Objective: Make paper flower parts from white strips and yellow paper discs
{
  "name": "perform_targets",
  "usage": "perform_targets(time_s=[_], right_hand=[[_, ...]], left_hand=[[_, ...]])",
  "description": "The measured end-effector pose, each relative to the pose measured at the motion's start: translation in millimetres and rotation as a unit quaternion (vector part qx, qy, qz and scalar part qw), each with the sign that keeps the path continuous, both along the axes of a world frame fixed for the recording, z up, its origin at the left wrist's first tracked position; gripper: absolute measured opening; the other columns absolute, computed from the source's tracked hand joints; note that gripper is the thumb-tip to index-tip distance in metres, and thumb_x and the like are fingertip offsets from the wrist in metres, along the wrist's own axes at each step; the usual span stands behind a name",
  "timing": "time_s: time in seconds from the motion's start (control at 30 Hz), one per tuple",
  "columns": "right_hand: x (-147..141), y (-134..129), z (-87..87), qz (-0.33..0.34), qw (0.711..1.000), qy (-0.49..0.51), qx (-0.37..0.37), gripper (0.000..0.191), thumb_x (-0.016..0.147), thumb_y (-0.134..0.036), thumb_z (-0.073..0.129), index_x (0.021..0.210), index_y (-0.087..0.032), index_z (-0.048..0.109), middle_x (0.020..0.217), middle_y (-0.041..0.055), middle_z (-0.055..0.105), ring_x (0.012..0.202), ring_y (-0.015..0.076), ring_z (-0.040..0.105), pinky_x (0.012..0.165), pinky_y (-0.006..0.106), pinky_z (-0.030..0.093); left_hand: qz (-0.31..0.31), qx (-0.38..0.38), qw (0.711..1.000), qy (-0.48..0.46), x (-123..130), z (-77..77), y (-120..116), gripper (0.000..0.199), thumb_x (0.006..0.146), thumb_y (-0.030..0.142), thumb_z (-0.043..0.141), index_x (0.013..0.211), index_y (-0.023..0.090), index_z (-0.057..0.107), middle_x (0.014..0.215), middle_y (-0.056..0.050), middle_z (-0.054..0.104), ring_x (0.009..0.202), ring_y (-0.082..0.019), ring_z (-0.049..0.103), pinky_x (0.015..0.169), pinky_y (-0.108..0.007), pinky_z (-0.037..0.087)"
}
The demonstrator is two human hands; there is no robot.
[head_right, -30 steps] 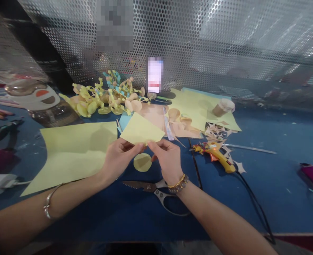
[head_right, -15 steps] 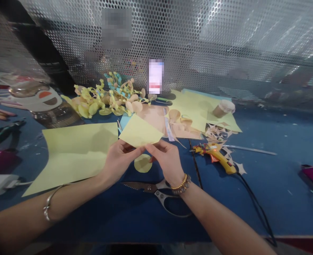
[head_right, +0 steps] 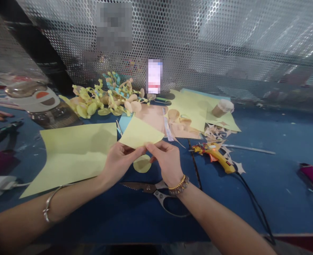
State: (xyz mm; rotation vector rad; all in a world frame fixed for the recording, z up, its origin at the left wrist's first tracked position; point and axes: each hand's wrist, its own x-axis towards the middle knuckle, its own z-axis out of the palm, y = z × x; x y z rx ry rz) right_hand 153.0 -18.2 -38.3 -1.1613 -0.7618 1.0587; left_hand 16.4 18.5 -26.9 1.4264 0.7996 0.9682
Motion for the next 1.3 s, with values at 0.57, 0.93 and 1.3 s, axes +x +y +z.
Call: perform_targets(time_s=[0.57,0.93,1.3], right_hand=[[4,0,0.7,0.05,0.999,-0.009,0.014,0.013,0.072,-0.031,0.077,0.067,-0.02,0.073,0.064,-0.0029,0.064,0.048,0.0054,0.053,0.046,0.018,0.044],[1,0,1.4,0.001,1.0,0.015,-0.009,0.021,0.066,-0.032,0.08,0.055,-0.018,0.068,0.053,-0.0045,0.058,0.044,0.0054,0.048,0.042,0.019,0.042],[-1,-1,1.7,-0.003,1.0,0.013,-0.017,0.026,0.065,-0.033,0.08,0.052,-0.018,0.064,0.049,-0.0051,0.054,0.043,0.006,0.046,0.041,0.019,0.037]], left_hand=[[0.061,-0.014,0.997,-0.047,0,-6.7,1,0.033,0.073,0.029,0.076,0.1,0.015,0.066,0.098,-0.007,0.076,0.088,-0.022,0.071,0.072,-0.028,0.057],[0.029,-0.064,0.997,-0.038,-2,-14.0,2,0.028,0.081,0.041,0.064,0.081,0.015,0.074,0.086,-0.007,0.076,0.082,-0.022,0.069,0.068,-0.03,0.056],[0.045,-0.058,0.997,0.024,0,-6.3,-3,0.03,0.072,0.04,0.075,0.087,0.014,0.075,0.084,-0.007,0.076,0.07,-0.019,0.067,0.056,-0.025,0.05]])
